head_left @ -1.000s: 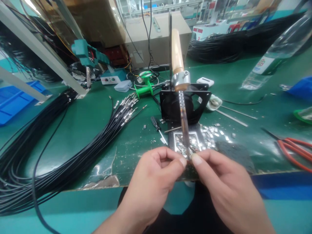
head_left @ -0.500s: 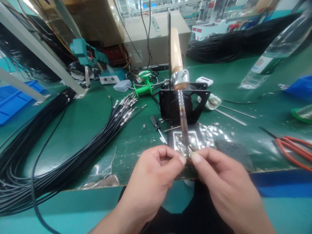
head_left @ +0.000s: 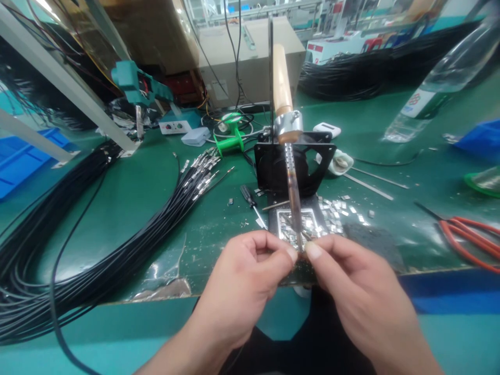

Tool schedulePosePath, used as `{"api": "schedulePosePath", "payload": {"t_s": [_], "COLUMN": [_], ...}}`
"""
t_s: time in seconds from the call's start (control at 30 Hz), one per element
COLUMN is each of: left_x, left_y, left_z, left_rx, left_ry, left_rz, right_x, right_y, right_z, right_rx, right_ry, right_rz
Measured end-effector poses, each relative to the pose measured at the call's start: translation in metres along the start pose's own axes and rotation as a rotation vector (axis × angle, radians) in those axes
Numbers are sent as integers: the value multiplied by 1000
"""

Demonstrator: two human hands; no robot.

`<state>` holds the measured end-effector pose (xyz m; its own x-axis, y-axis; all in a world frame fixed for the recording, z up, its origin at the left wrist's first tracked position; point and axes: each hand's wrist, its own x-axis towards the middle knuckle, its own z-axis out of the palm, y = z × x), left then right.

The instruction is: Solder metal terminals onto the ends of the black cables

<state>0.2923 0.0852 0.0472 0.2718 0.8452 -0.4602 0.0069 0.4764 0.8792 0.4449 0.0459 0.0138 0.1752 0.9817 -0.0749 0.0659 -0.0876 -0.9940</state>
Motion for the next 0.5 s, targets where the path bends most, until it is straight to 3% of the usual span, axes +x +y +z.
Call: {"api": "schedulePosePath", "payload": {"t_s": [0.27, 0.5], "left_x": [0, 1], "left_y": [-1, 0], "left_z": [1, 0], "left_rx": [4, -13], "left_ry": [-2, -8], "left_rz": [-11, -9], "right_x": [0, 4], "right_y": [3, 3], "right_z": [-2, 0], "right_rx": [-31, -166], "right_ry": [13, 106], "right_rz": [-21, -63]}}
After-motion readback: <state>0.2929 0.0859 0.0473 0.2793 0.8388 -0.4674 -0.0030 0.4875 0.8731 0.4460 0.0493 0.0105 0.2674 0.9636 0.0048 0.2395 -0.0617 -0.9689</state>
